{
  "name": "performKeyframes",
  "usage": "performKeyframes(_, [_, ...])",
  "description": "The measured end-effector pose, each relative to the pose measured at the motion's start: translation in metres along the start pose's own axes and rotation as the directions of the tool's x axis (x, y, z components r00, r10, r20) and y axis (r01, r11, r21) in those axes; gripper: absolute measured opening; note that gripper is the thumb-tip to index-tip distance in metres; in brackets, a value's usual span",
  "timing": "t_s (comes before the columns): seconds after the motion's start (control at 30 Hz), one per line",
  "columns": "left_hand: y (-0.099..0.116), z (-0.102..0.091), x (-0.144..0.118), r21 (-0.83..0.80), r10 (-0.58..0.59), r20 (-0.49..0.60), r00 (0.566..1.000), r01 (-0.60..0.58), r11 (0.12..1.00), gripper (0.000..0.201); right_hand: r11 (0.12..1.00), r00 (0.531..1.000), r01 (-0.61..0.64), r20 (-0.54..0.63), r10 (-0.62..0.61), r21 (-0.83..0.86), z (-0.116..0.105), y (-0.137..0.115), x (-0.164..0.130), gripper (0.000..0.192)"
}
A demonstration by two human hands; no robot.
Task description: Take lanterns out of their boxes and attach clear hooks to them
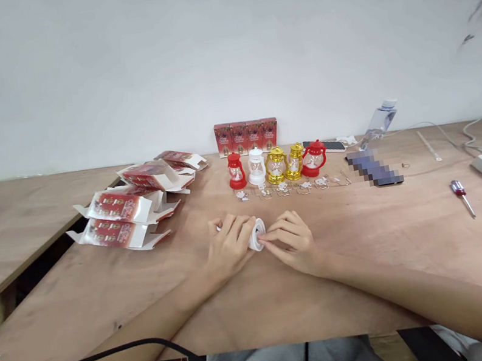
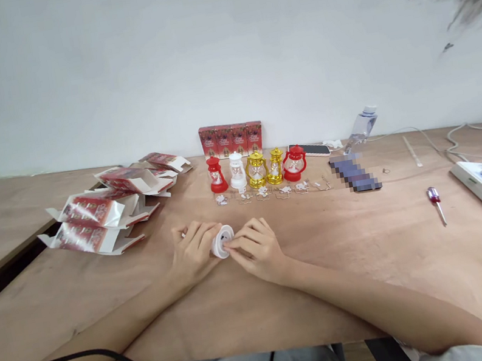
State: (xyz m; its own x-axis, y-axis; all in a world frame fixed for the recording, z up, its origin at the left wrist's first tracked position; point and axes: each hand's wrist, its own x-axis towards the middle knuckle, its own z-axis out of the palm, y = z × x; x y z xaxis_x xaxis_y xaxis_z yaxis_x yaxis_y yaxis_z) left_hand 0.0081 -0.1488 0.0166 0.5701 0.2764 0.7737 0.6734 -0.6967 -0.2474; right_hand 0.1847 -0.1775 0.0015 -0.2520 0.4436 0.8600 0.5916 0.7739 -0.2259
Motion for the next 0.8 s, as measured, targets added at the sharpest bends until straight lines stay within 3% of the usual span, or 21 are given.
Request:
performKeyframes(0.4, [0.0068,0.0021,0.0044,0.02,0.023,-0.059,0.998,-0.022,1.0,0.009,0.979,0.995,0.089,-0.031,-0.097,-0.184,0.0039,-0.0001,0.0016,0.013])
performKeyframes(0.63, [0.0063,0.0004,0.0037,-0.003,0.032,-0.037,0.999,-0.032,0.999,0.004,0.987,0.996,0.081,-0.013,-0.084,-0.142,0.0028,-0.0015,0.0043,0.012])
performKeyframes(0.8, [0.0045,0.0004,0.0036,-0.011,0.071,-0.041,0.997,-0.072,0.997,0.005,0.997,0.997,0.072,0.025,-0.071,-0.012,0.0007,0.0004,0.0019,0.012])
